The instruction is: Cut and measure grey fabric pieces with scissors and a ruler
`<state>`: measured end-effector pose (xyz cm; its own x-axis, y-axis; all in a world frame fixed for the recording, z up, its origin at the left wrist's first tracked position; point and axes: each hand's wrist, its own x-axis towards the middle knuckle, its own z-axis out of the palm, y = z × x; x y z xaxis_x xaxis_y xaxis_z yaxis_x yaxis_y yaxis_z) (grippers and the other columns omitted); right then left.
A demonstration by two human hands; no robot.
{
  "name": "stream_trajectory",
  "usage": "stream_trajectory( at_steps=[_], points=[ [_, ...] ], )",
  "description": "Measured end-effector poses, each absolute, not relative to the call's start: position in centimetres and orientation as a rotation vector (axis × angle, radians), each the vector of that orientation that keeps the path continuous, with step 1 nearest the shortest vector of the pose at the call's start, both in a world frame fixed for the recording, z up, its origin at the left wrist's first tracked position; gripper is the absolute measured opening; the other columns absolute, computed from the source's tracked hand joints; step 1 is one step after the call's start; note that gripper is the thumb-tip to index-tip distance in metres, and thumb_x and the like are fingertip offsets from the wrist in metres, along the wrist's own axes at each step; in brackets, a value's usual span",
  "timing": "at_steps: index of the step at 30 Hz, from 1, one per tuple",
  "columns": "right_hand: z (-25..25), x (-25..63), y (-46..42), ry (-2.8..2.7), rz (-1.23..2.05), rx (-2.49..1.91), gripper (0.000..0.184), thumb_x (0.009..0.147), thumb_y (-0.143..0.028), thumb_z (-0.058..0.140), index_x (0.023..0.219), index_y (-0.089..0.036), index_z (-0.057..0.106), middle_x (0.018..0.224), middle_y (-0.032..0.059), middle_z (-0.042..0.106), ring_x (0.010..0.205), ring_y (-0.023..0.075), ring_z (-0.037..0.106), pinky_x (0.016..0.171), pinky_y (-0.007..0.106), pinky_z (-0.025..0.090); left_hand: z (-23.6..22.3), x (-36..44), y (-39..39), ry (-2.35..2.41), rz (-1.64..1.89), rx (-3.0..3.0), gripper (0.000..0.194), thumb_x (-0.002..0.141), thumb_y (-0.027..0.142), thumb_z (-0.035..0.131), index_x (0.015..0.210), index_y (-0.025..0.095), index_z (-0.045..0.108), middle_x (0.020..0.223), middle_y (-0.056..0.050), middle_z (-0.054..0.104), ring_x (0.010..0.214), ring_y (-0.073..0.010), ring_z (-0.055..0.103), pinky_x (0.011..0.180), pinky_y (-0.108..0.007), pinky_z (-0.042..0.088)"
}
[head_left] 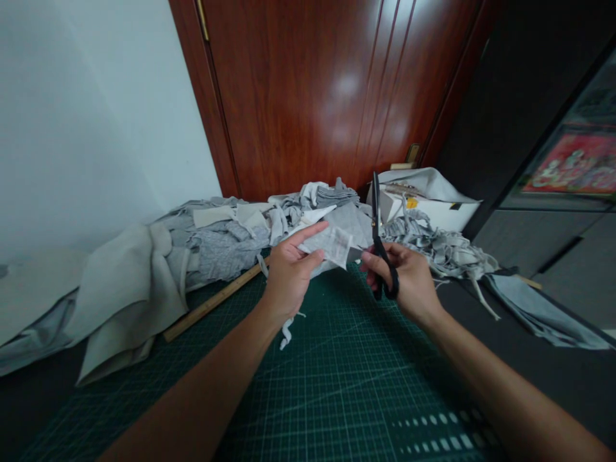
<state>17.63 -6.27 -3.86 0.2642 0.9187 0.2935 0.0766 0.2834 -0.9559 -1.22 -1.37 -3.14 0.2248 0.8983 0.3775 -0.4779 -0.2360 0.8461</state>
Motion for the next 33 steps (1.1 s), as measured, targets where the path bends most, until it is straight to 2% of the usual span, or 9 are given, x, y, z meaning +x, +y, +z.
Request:
stream_trajectory(
  at_steps=[5,8,11,14,19,26,29,33],
  points=[
    [-5.9,15.2,-8.3,-1.170,1.011,-1.093,0.052,0.070,-0.048,0.093,0.099,-0.018,0.063,0.069,-0.0001,0.074,0.052,0.0137,0.065,0.049,0.026,0.055,-2.4,-1.8,-0.4,0.480,1.602,1.110,0.069,0.067,0.013,0.084,0.135,0.014,0.071,0.071,0.001,0.077,0.062,-0.0123,0.067,0.067,-0.026,0.056],
    [-6.5,14.3,-9.0,-1.272,1.135,-1.011,0.048,0.075,-0.043,0.091,0.106,-0.019,0.062,0.083,0.0032,0.078,0.066,0.0158,0.071,0.064,0.030,0.060,-1.9,-2.2,-0.1,0.486,1.706,1.079,0.072,0.065,0.013,0.085,0.135,0.016,0.071,0.062,0.005,0.070,0.055,-0.0109,0.061,0.064,-0.025,0.055],
    [-6.6,13.7,-9.6,-1.376,1.204,-0.944,0.050,0.076,-0.035,0.092,0.114,-0.020,0.063,0.095,0.0033,0.075,0.081,0.0155,0.070,0.073,0.029,0.057,-1.4,-2.7,0.2,0.496,1.790,1.108,0.070,0.064,0.011,0.084,0.133,0.017,0.072,0.059,0.008,0.064,0.053,-0.0092,0.056,0.060,-0.023,0.051],
    [-6.7,13.1,-9.9,-1.423,1.261,-0.921,0.049,0.076,-0.032,0.092,0.115,-0.021,0.063,0.092,0.0000,0.070,0.079,0.0132,0.064,0.072,0.027,0.052,-0.9,-3.2,0.4,0.495,1.840,1.153,0.070,0.066,0.009,0.084,0.134,0.018,0.071,0.056,0.010,0.057,0.050,-0.0077,0.050,0.057,-0.021,0.047],
    [-6.8,12.5,-10.3,-1.443,1.317,-0.955,0.049,0.075,-0.033,0.092,0.112,-0.020,0.064,0.087,-0.0010,0.067,0.076,0.0125,0.059,0.071,0.026,0.050,-0.6,-3.6,0.5,0.458,1.873,1.259,0.071,0.068,0.010,0.084,0.136,0.020,0.068,0.079,0.002,0.071,0.068,-0.0120,0.064,0.063,-0.023,0.052],
    [-6.6,12.3,-10.8,-1.426,1.318,-0.996,0.049,0.074,-0.035,0.090,0.111,-0.019,0.064,0.082,-0.0019,0.063,0.070,0.0119,0.054,0.066,0.025,0.045,-0.2,-3.7,0.2,0.469,1.919,1.325,0.071,0.074,0.012,0.081,0.142,0.021,0.063,0.097,-0.003,0.079,0.084,-0.0171,0.074,0.081,-0.031,0.063],
    [-6.5,12.1,-11.0,-1.437,1.345,-1.008,0.047,0.074,-0.034,0.090,0.109,-0.019,0.064,0.080,-0.0028,0.062,0.068,0.0118,0.051,0.064,0.025,0.042,0.1,-3.9,0.2,0.502,1.970,1.326,0.072,0.074,0.011,0.079,0.143,0.021,0.062,0.097,-0.002,0.079,0.083,-0.0166,0.074,0.083,-0.032,0.063],
    [-6.8,11.9,-11.2,-1.440,1.338,-0.984,0.045,0.074,-0.033,0.091,0.109,-0.021,0.064,0.080,-0.0029,0.062,0.069,0.0129,0.051,0.065,0.027,0.043,-0.1,-3.9,0.1,0.535,1.975,1.324,0.070,0.074,0.010,0.078,0.142,0.021,0.065,0.084,0.001,0.075,0.072,-0.0143,0.070,0.075,-0.028,0.062]
  ],
)
